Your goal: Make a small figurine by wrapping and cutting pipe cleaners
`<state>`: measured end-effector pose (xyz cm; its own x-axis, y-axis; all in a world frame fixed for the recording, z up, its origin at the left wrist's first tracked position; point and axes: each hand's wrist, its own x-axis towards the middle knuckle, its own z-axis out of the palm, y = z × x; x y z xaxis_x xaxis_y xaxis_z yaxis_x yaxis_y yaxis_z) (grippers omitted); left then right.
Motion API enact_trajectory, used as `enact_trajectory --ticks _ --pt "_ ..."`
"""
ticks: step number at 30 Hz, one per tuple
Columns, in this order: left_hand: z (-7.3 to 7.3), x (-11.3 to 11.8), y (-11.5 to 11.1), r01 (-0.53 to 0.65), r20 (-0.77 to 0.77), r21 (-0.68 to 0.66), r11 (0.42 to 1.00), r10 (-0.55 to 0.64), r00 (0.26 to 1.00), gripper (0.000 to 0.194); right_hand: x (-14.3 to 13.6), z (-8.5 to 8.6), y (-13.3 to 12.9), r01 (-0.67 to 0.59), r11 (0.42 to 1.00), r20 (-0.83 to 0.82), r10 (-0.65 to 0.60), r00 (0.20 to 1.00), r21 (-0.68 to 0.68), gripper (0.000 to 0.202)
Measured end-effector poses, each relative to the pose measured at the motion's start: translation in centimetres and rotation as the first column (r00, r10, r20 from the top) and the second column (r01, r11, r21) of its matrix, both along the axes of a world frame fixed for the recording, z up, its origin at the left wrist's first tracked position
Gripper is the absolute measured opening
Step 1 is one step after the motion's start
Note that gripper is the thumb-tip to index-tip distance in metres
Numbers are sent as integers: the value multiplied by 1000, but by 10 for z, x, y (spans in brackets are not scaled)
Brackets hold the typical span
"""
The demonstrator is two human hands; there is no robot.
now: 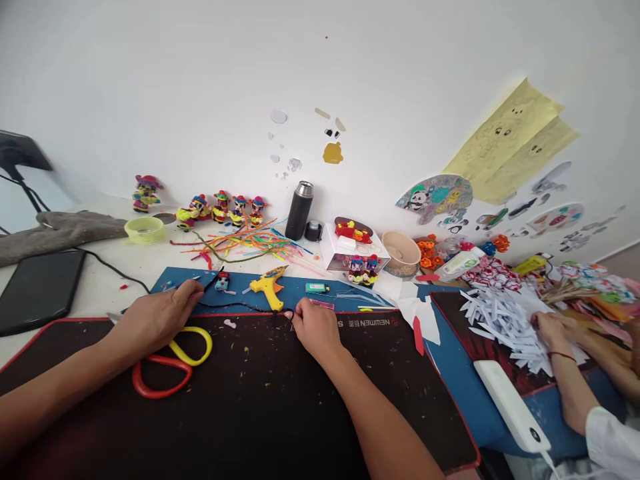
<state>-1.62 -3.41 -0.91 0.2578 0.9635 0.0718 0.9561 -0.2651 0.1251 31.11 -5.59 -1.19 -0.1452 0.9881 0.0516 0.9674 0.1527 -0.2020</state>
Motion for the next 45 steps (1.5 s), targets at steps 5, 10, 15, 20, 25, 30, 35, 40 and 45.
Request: enact_trajectory --ticks 5,10,15,20,25,30,35,40,45 --pt "1 1 4 -23 -18 -36 999 23 1000 50 0 0 3 -10 1000 -2 10 1000 -12 22" --pt "-5 -3 12 -20 46 -11 1000 20 999 46 1 0 7 -12 999 13 13 1000 -37 25" --pt "-4 -4 25 -42 70 15 999 40 997 44 0 1 17 -24 999 13 25 1000 -30 27" --pt "0 -1 38 -41 22 -16 999 42 999 44 -3 1 26 20 1000 -8 -20 1000 -20 27" --pt "2 -1 38 -69 50 15 997 69 996 45 -2 -1 26 28 1000 -55 -28 998 -1 26" --pt "16 -2 32 -34 183 54 998 24 983 41 2 -5 23 21 999 -104 -18 994 34 19" --pt "41 10 26 11 531 -27 1000 5 847 39 3 -6 20 15 999 -148 -10 989 30 12" --pt "43 26 24 56 796 -149 987 86 599 51 4 -4 18 22 1000 -254 -21 967 3 11" --pt "25 23 24 79 881 -193 978 137 453 54 2 7 -8 107 994 -549 -97 830 -14 17"
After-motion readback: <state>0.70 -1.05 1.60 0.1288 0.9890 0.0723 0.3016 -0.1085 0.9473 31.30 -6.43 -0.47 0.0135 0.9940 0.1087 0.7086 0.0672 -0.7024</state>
